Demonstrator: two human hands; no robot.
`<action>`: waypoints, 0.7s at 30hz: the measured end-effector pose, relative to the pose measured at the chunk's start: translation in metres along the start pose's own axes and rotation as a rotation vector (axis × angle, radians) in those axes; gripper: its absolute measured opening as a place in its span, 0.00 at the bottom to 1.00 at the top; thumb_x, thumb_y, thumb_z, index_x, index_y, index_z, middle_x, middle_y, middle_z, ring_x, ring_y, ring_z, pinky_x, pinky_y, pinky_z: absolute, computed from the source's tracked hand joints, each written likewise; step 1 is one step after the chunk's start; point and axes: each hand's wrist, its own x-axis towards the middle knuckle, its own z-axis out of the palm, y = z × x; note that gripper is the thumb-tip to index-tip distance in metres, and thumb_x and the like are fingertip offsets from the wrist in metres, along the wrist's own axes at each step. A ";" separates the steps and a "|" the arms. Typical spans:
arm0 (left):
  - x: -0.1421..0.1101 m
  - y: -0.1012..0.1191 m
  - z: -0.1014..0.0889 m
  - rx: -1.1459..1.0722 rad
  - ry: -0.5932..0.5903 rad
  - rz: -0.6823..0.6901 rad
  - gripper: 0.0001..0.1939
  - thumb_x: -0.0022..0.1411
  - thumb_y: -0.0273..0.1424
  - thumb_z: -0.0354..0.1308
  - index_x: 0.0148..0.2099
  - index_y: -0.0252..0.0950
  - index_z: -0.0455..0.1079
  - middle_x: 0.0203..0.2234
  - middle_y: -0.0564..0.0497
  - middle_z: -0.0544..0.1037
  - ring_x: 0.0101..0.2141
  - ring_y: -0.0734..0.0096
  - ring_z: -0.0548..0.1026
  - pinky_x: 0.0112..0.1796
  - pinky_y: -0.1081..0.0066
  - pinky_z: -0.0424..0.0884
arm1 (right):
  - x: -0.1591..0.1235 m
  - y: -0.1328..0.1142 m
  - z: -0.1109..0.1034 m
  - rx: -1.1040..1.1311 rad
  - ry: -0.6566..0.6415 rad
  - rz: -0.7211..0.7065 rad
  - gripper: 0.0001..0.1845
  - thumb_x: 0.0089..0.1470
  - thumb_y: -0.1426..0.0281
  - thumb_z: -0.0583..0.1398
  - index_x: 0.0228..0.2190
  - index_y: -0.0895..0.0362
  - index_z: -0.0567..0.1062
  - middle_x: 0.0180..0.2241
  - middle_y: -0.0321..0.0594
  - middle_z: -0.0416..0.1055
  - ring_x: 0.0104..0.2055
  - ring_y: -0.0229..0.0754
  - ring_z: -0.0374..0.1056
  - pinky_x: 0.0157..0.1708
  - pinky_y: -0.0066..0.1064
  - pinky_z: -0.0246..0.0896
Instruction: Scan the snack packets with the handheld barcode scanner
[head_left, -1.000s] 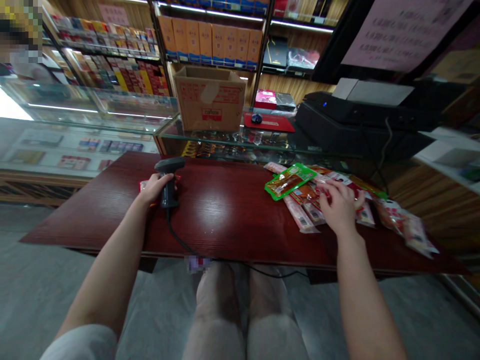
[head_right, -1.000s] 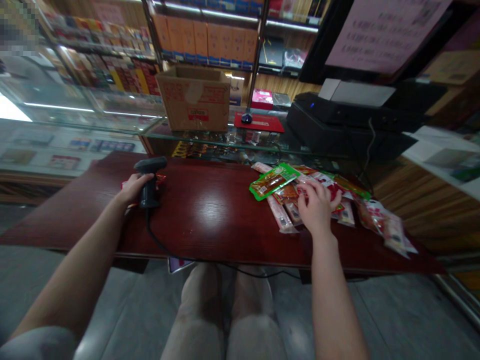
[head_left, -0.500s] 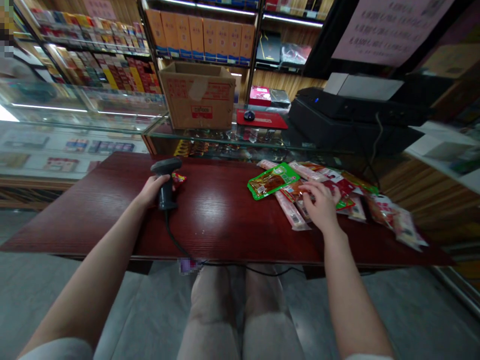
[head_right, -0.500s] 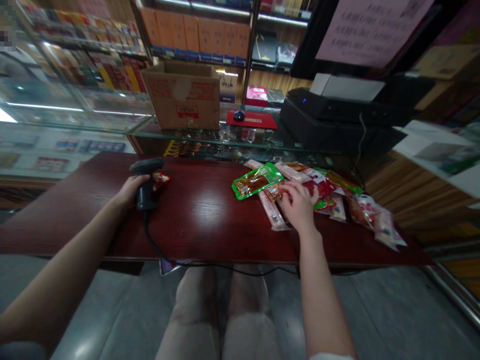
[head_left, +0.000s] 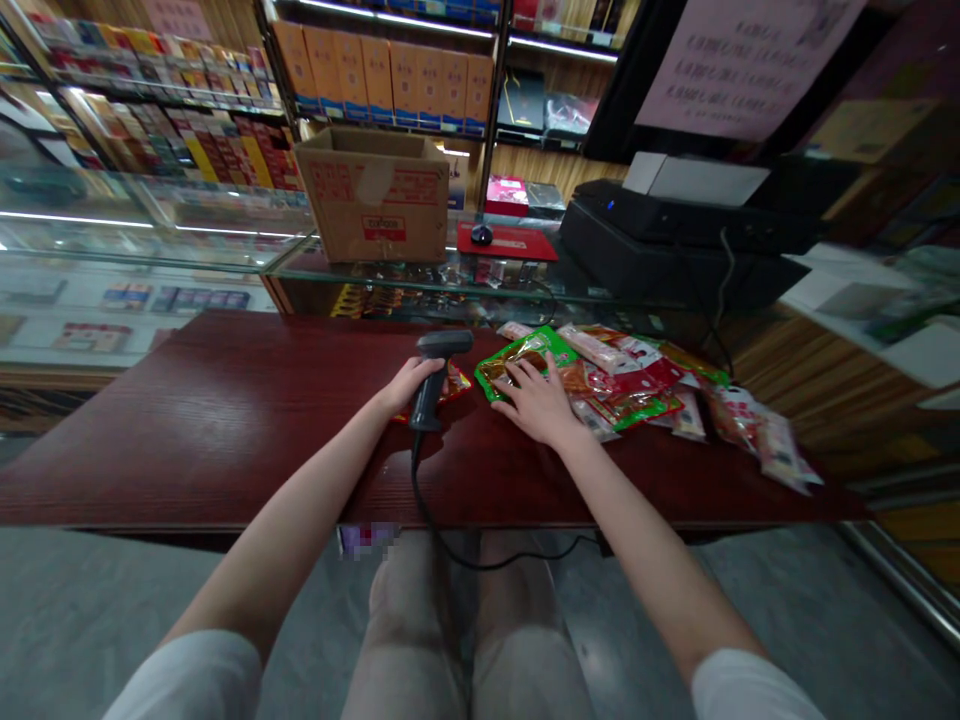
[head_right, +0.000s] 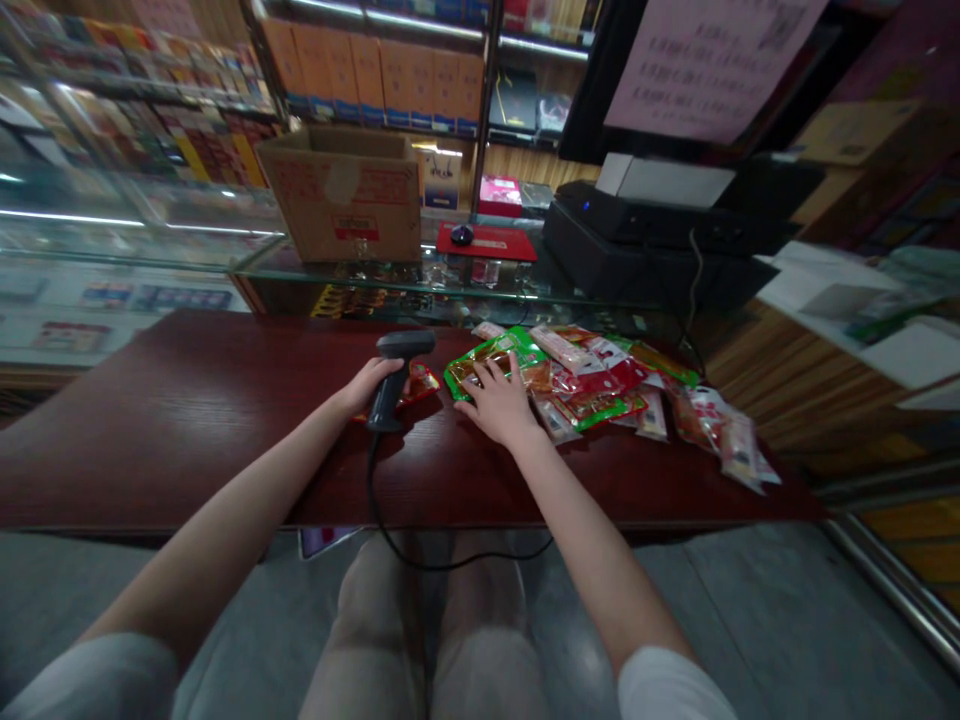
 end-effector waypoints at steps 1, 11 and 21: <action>0.000 0.002 0.003 -0.012 -0.008 0.009 0.25 0.54 0.52 0.57 0.27 0.31 0.73 0.18 0.47 0.75 0.18 0.72 0.68 0.22 0.71 0.63 | 0.005 -0.001 -0.002 -0.056 -0.065 0.045 0.20 0.62 0.56 0.57 0.48 0.52 0.79 0.57 0.48 0.71 0.62 0.58 0.62 0.66 0.64 0.31; -0.014 0.024 0.001 -0.225 0.003 0.082 0.23 0.53 0.50 0.60 0.35 0.32 0.71 0.19 0.50 0.75 0.22 0.66 0.74 0.22 0.71 0.69 | 0.026 0.010 -0.028 0.050 -0.014 0.207 0.19 0.59 0.68 0.60 0.49 0.65 0.76 0.56 0.58 0.68 0.63 0.59 0.59 0.67 0.52 0.42; -0.019 0.019 -0.016 -0.282 0.055 0.003 0.24 0.53 0.51 0.59 0.39 0.33 0.70 0.20 0.53 0.73 0.18 0.72 0.71 0.22 0.71 0.69 | 0.084 -0.027 0.038 0.486 -0.352 0.010 0.43 0.48 0.55 0.68 0.60 0.61 0.66 0.56 0.57 0.64 0.60 0.59 0.60 0.58 0.47 0.55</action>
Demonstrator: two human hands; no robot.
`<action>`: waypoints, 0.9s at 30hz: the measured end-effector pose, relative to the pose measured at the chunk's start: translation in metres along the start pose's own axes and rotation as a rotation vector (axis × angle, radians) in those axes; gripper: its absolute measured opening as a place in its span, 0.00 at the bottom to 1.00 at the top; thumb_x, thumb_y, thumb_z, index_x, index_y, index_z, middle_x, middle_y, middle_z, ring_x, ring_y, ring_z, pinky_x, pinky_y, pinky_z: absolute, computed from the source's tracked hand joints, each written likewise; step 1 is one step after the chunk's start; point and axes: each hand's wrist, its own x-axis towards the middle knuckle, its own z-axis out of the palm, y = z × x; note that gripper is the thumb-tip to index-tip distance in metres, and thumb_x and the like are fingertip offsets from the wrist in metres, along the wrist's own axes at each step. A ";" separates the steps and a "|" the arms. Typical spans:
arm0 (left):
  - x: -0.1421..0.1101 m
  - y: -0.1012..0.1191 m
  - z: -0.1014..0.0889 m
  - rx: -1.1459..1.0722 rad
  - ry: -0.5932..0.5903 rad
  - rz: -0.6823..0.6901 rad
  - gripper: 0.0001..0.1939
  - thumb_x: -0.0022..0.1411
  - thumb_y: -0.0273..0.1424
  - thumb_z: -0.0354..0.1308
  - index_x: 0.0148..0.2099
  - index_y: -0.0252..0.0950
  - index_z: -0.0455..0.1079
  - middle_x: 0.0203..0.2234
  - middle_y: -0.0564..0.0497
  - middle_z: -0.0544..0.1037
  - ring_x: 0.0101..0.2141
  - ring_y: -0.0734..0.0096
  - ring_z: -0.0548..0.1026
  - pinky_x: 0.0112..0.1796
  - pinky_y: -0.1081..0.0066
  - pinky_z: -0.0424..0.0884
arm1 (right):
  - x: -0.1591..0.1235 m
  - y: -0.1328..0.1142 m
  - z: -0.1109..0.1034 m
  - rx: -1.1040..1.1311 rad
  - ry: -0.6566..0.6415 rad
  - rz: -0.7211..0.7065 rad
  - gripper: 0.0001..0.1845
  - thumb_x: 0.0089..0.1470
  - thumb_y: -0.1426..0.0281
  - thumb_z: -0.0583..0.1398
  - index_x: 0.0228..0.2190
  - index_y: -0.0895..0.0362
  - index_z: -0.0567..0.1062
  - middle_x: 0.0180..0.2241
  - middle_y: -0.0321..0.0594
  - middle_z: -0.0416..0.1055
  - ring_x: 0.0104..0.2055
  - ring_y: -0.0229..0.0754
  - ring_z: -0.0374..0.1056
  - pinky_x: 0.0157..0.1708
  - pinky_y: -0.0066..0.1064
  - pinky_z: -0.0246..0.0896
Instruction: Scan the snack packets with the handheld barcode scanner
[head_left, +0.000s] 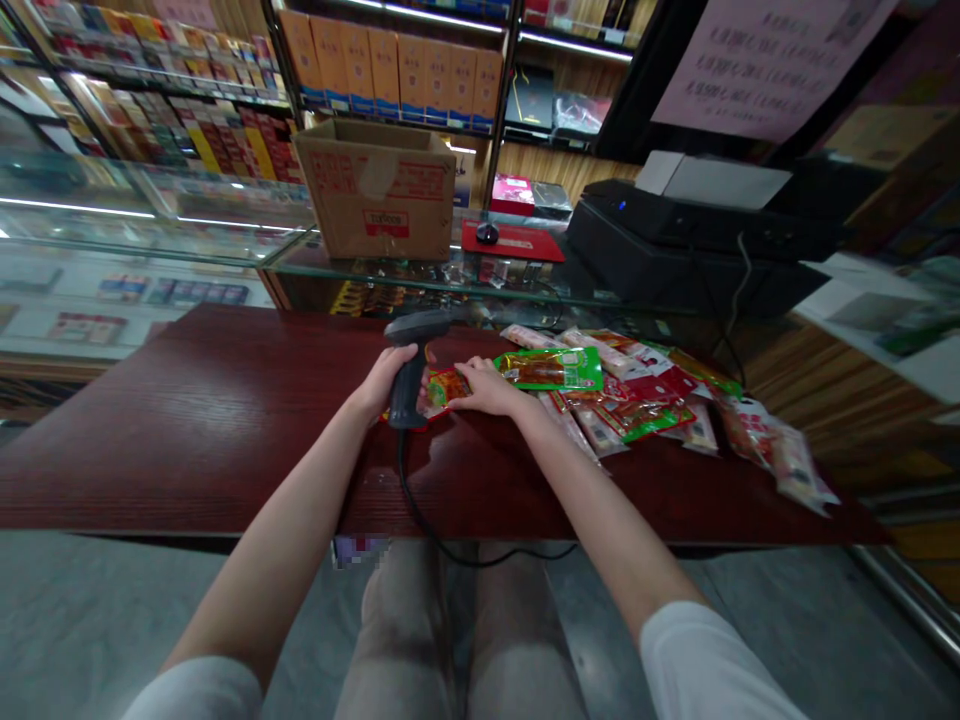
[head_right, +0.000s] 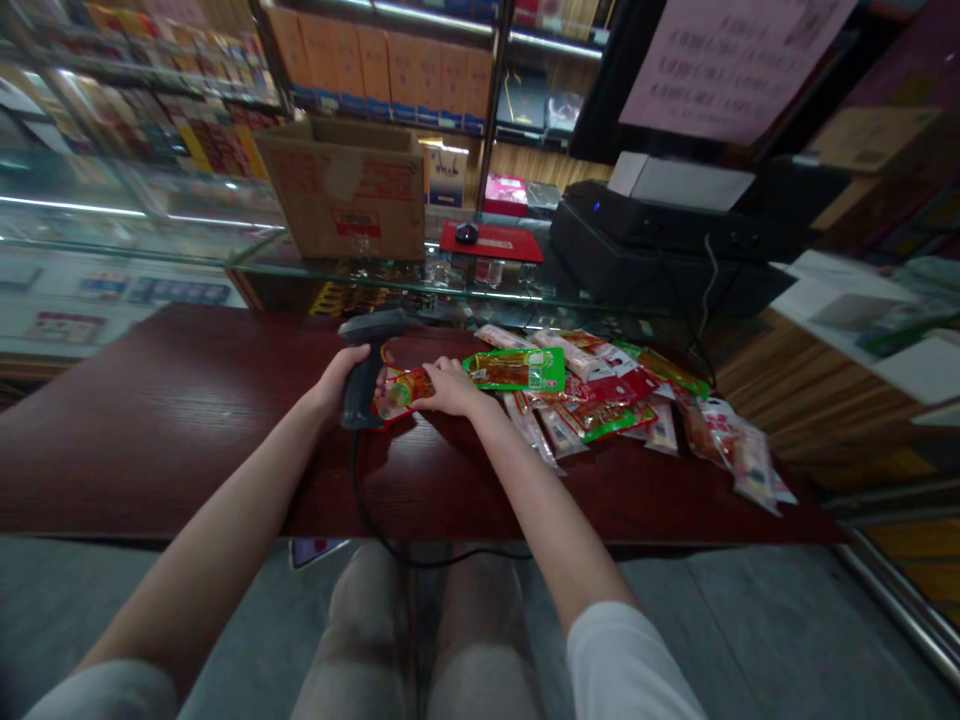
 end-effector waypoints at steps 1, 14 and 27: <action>0.000 0.000 0.000 0.004 0.004 0.007 0.24 0.53 0.51 0.59 0.39 0.33 0.70 0.20 0.53 0.73 0.18 0.72 0.71 0.22 0.72 0.69 | 0.000 0.002 -0.001 -0.027 -0.012 0.030 0.42 0.47 0.54 0.69 0.58 0.61 0.68 0.54 0.56 0.65 0.58 0.59 0.60 0.57 0.47 0.56; 0.005 -0.004 -0.007 0.086 0.039 0.013 0.25 0.52 0.51 0.61 0.37 0.32 0.70 0.20 0.52 0.75 0.19 0.71 0.72 0.22 0.73 0.68 | -0.012 0.011 -0.019 -0.013 -0.145 -0.032 0.45 0.43 0.62 0.70 0.62 0.51 0.65 0.57 0.49 0.62 0.59 0.57 0.58 0.59 0.46 0.53; 0.000 0.001 0.000 0.035 0.030 0.023 0.26 0.53 0.51 0.62 0.39 0.31 0.70 0.19 0.53 0.73 0.19 0.75 0.70 0.22 0.74 0.69 | -0.045 0.066 -0.054 0.773 0.725 0.270 0.25 0.37 0.60 0.70 0.38 0.56 0.73 0.36 0.40 0.76 0.37 0.46 0.71 0.41 0.39 0.68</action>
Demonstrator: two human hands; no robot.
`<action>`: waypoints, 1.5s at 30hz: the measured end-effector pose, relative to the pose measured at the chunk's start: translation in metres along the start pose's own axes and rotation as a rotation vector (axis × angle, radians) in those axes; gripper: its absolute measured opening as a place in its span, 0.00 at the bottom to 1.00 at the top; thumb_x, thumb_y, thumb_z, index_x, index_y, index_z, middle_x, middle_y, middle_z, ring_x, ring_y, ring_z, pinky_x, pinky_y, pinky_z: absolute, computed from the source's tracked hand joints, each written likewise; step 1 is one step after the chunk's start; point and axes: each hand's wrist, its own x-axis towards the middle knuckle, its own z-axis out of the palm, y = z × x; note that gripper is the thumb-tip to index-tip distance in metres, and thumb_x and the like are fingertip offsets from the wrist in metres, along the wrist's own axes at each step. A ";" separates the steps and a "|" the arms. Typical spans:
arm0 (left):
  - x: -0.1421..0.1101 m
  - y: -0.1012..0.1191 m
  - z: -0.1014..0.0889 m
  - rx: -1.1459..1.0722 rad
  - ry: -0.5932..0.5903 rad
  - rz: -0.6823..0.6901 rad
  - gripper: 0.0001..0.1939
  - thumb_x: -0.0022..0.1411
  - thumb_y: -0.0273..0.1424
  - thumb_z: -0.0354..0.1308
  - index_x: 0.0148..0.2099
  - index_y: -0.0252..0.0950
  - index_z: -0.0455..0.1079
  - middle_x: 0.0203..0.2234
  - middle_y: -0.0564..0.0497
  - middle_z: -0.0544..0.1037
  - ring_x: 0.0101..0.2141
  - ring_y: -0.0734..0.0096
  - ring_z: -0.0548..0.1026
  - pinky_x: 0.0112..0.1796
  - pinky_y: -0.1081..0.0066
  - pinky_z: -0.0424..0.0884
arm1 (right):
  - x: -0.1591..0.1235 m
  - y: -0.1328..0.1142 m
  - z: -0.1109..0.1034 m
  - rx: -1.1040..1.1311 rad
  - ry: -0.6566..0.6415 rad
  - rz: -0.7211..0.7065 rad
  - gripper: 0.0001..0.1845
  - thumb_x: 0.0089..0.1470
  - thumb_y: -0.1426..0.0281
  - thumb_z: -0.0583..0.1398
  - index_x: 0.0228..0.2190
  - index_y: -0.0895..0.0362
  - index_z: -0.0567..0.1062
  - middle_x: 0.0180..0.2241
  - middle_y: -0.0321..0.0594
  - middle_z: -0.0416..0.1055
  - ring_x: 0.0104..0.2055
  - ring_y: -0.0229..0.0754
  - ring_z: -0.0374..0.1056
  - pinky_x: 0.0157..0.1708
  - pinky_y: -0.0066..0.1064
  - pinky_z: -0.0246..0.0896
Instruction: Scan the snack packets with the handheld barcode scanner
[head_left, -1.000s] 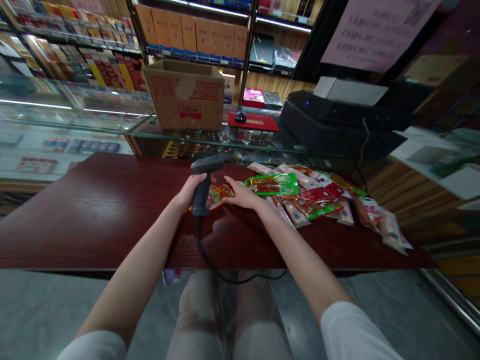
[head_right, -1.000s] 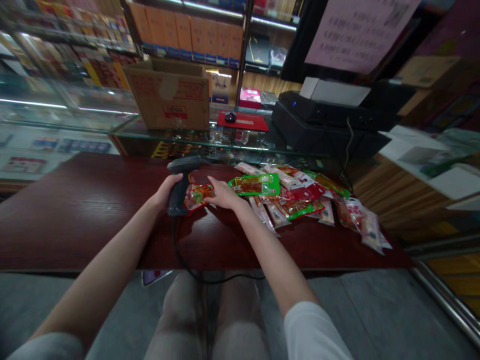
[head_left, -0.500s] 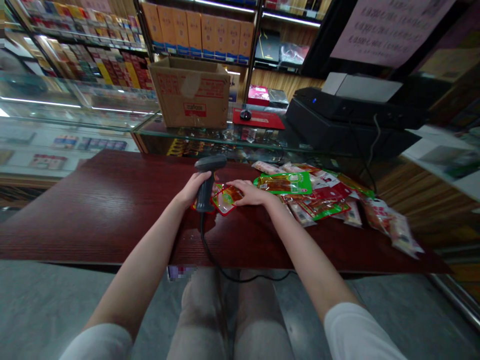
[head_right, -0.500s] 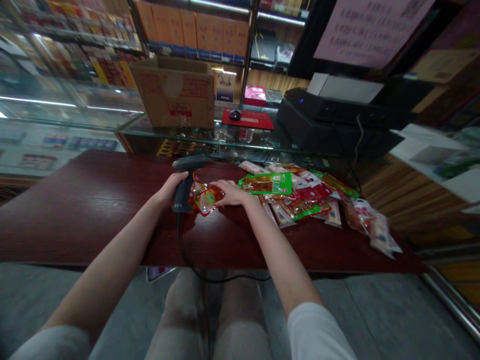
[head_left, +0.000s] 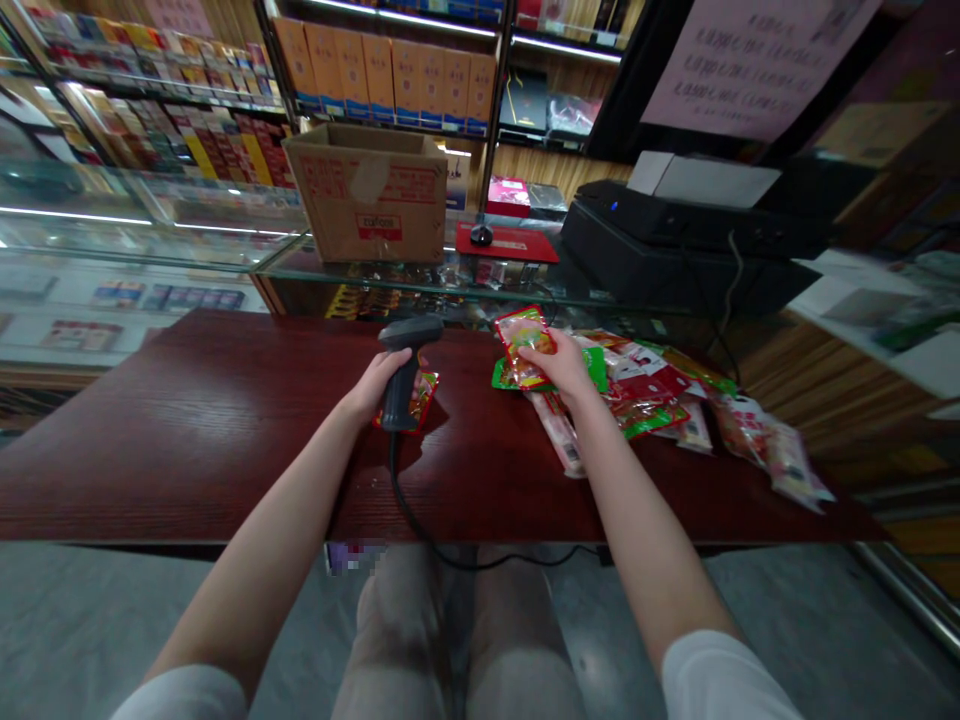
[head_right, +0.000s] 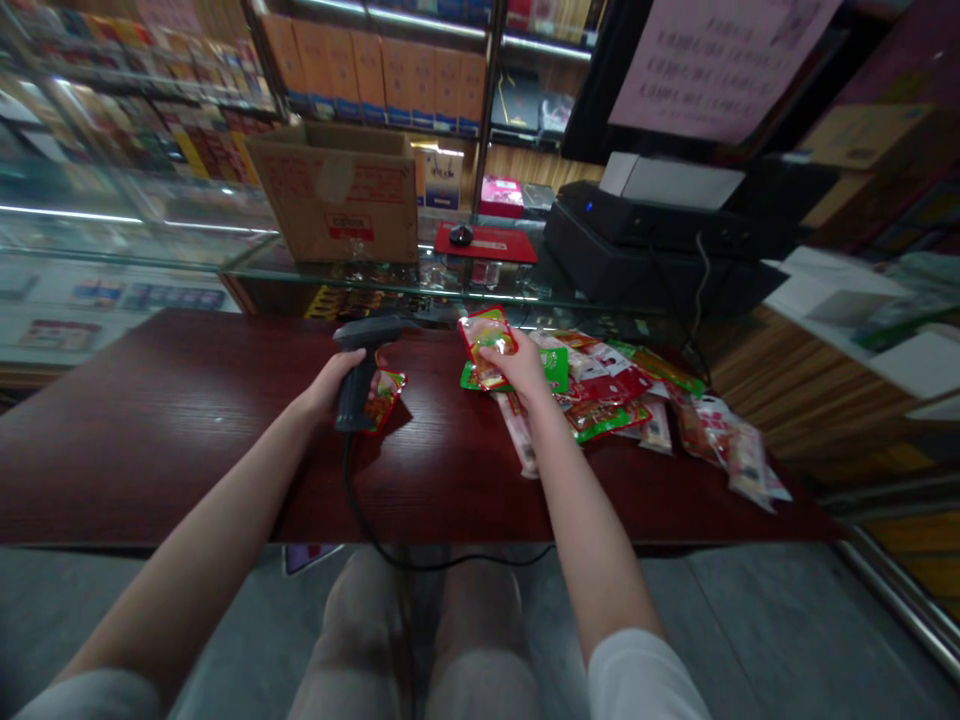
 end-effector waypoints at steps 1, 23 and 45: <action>-0.001 0.001 0.003 -0.012 -0.013 -0.001 0.26 0.53 0.51 0.62 0.39 0.31 0.70 0.19 0.53 0.73 0.19 0.75 0.70 0.23 0.74 0.70 | 0.000 0.001 -0.010 0.128 0.051 0.023 0.26 0.36 0.59 0.70 0.38 0.56 0.73 0.36 0.39 0.76 0.37 0.45 0.72 0.41 0.39 0.69; 0.002 -0.004 0.100 0.077 -0.379 -0.093 0.29 0.53 0.57 0.62 0.34 0.34 0.65 0.20 0.54 0.70 0.15 0.78 0.67 0.15 0.76 0.62 | -0.002 0.038 -0.048 0.036 0.355 -0.134 0.23 0.56 0.59 0.53 0.52 0.53 0.66 0.51 0.46 0.70 0.53 0.47 0.68 0.53 0.45 0.66; 0.011 0.022 0.001 0.169 -0.061 -0.399 0.28 0.47 0.55 0.68 0.32 0.34 0.66 0.20 0.52 0.72 0.17 0.73 0.69 0.17 0.73 0.69 | -0.025 0.011 -0.109 -0.804 0.560 -0.006 0.20 0.55 0.67 0.55 0.49 0.57 0.70 0.41 0.52 0.73 0.44 0.57 0.69 0.49 0.56 0.58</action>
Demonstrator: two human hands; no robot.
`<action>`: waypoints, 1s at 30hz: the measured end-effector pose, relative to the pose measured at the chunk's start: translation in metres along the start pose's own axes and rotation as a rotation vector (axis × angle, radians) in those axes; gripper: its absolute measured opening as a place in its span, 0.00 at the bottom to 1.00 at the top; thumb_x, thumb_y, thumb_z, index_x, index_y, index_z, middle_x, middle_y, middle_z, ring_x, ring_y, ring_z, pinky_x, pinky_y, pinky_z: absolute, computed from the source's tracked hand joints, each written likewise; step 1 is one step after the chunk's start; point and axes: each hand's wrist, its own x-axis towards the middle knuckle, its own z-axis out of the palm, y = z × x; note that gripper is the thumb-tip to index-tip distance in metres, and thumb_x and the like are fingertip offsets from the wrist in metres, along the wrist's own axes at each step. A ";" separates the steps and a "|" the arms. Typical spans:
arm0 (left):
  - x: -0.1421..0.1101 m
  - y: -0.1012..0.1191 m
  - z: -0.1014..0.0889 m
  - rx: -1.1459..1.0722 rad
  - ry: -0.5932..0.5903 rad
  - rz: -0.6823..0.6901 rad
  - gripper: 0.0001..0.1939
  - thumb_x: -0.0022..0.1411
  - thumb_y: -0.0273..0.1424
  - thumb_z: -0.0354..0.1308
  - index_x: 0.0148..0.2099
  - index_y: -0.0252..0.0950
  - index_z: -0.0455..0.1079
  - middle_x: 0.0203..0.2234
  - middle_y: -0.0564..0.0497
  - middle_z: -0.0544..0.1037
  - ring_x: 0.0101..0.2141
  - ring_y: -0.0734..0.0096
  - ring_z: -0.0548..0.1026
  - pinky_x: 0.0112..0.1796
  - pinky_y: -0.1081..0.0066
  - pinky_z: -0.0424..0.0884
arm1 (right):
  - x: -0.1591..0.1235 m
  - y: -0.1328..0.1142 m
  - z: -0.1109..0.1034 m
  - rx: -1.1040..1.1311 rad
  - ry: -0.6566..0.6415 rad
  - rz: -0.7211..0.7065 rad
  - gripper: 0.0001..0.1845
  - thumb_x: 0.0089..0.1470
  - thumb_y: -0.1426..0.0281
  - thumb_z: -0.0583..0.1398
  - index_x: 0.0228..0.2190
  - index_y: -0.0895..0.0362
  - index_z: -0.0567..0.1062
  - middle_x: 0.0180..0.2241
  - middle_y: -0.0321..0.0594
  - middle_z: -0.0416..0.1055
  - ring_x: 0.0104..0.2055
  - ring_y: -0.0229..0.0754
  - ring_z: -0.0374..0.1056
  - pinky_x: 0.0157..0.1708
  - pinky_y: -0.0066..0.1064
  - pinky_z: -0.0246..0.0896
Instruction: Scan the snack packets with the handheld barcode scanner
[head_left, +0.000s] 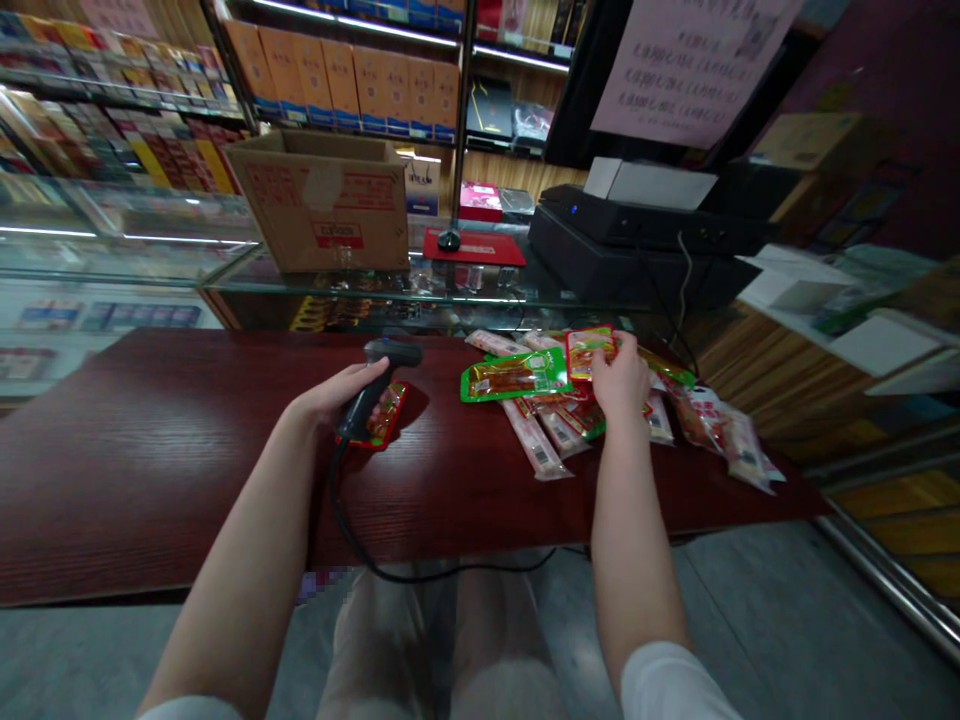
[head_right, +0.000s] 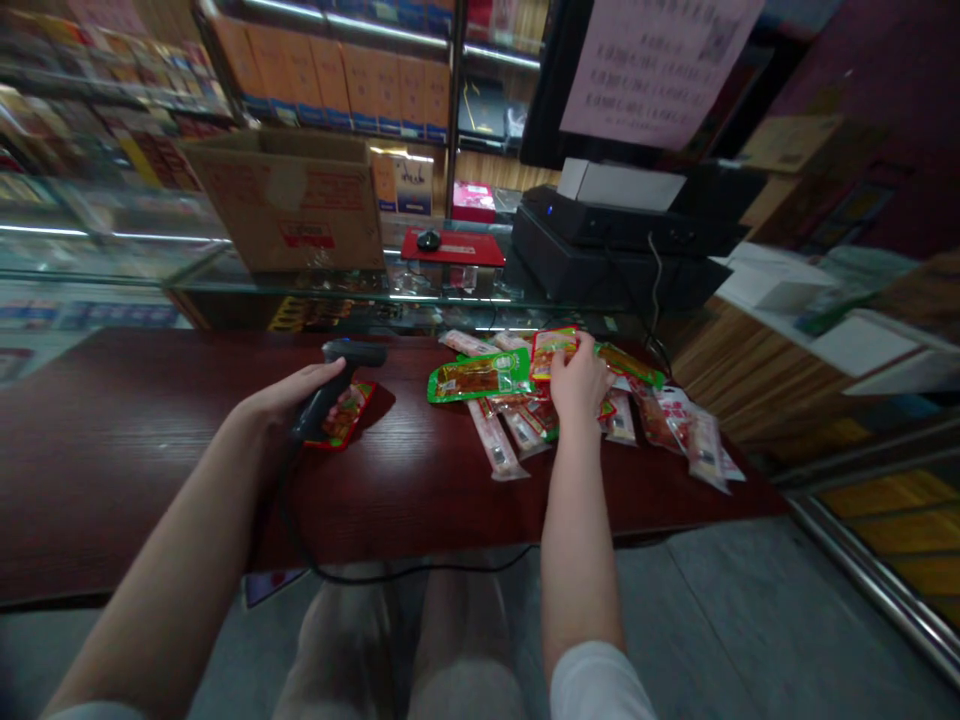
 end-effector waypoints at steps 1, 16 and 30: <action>0.003 -0.003 -0.003 -0.006 -0.009 -0.017 0.28 0.48 0.55 0.67 0.32 0.34 0.66 0.20 0.52 0.72 0.17 0.73 0.69 0.18 0.73 0.69 | 0.001 0.005 0.000 -0.037 0.010 0.012 0.19 0.55 0.66 0.56 0.47 0.57 0.72 0.45 0.54 0.72 0.46 0.58 0.67 0.49 0.57 0.58; 0.037 -0.021 0.028 -0.257 -0.155 0.124 0.26 0.58 0.55 0.59 0.36 0.34 0.68 0.20 0.54 0.68 0.16 0.77 0.66 0.17 0.76 0.66 | -0.041 -0.084 0.001 0.513 -0.518 -0.326 0.10 0.58 0.68 0.56 0.38 0.55 0.75 0.36 0.43 0.77 0.37 0.46 0.73 0.40 0.39 0.68; 0.003 0.001 -0.026 -0.162 0.031 0.150 0.24 0.60 0.51 0.60 0.38 0.32 0.68 0.19 0.52 0.70 0.16 0.74 0.68 0.16 0.74 0.67 | -0.082 -0.153 0.083 -0.063 -0.986 -0.578 0.40 0.46 0.50 0.68 0.53 0.63 0.72 0.55 0.60 0.67 0.57 0.62 0.65 0.55 0.46 0.61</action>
